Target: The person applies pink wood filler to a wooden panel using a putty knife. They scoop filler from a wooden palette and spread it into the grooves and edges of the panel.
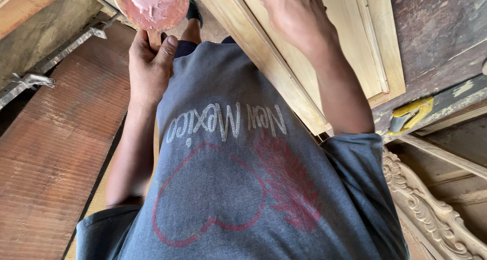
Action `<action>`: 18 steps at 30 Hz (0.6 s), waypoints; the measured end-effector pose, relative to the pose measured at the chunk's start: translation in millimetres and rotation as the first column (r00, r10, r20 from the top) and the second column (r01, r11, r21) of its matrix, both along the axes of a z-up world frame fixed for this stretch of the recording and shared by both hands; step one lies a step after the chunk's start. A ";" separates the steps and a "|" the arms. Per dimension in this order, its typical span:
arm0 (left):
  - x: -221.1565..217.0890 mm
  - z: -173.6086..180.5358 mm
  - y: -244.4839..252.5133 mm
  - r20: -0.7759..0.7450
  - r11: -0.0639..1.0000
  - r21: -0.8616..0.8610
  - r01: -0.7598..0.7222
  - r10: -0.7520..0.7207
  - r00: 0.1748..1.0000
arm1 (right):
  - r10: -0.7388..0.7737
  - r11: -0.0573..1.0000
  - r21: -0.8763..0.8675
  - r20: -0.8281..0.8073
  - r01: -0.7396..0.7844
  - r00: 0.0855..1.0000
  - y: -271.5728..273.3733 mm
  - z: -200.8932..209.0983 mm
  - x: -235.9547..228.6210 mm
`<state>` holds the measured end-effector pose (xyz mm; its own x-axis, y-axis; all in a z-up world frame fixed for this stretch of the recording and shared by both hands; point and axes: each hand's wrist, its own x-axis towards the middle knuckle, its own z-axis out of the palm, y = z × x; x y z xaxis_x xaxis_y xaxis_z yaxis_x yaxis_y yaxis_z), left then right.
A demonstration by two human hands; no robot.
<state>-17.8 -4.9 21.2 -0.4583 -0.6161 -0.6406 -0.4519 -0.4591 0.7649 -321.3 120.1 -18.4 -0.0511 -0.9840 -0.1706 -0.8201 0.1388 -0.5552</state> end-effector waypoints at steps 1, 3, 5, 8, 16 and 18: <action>1.3 0.4 0.4 -0.004 1.000 0.003 -0.009 0.009 1.000 | 0.023 1.000 -0.005 -0.005 -0.023 1.000 6.0 1.4 -1.4; 1.5 0.5 0.7 -0.001 1.000 0.015 -0.019 0.019 1.000 | 0.067 0.998 -0.019 -0.022 -0.067 0.998 19.6 6.5 -3.3; -0.2 -1.0 -0.5 -0.009 0.999 0.025 -0.027 0.027 1.000 | -0.008 0.991 0.137 0.074 -0.002 0.997 32.9 10.6 2.8; -0.1 -2.6 -2.1 -0.020 0.999 0.038 -0.033 0.033 0.999 | -0.175 0.923 0.365 0.125 0.119 0.977 51.8 18.6 17.6; -6.5 -4.9 -6.0 -0.021 0.999 0.034 -0.021 0.022 1.000 | -0.172 0.985 0.015 0.108 0.172 0.979 55.2 31.4 18.0; -8.6 -5.7 -5.6 -0.015 1.000 0.027 -0.010 0.011 1.000 | -0.182 0.981 -0.042 0.101 0.187 0.978 37.3 21.4 24.2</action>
